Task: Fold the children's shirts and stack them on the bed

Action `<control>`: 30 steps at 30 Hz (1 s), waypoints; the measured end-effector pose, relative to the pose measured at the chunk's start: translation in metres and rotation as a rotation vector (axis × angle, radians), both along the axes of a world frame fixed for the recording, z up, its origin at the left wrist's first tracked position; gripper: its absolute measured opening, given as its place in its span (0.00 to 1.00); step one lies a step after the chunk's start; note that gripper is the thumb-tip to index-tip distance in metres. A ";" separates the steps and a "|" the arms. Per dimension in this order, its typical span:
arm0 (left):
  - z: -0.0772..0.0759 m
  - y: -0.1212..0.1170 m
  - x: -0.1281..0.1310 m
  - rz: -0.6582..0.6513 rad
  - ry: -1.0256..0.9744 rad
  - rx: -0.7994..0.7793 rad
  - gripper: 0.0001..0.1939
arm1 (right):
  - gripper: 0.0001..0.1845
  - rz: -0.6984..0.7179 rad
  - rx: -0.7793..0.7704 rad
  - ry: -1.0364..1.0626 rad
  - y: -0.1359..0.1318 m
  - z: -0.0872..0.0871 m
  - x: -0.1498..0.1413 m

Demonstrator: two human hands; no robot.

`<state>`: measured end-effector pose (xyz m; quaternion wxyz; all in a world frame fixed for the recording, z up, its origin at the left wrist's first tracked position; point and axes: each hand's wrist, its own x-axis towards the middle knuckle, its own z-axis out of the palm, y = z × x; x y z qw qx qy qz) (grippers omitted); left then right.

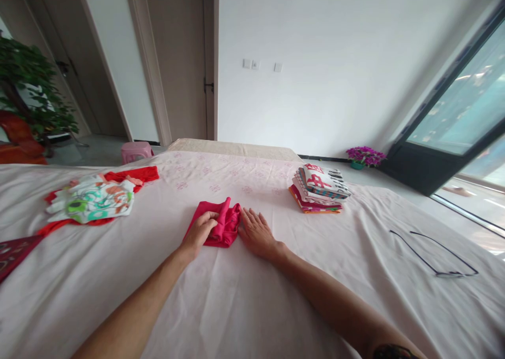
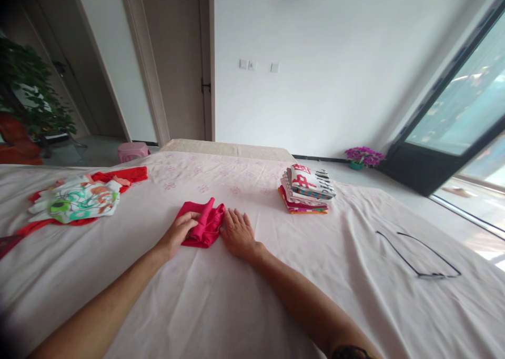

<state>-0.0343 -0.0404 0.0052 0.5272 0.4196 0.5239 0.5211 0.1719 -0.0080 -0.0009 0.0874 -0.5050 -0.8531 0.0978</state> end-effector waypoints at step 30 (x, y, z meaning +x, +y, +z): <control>-0.007 -0.014 0.017 -0.058 0.902 0.428 0.17 | 0.38 0.019 -0.290 0.853 0.044 -0.003 -0.021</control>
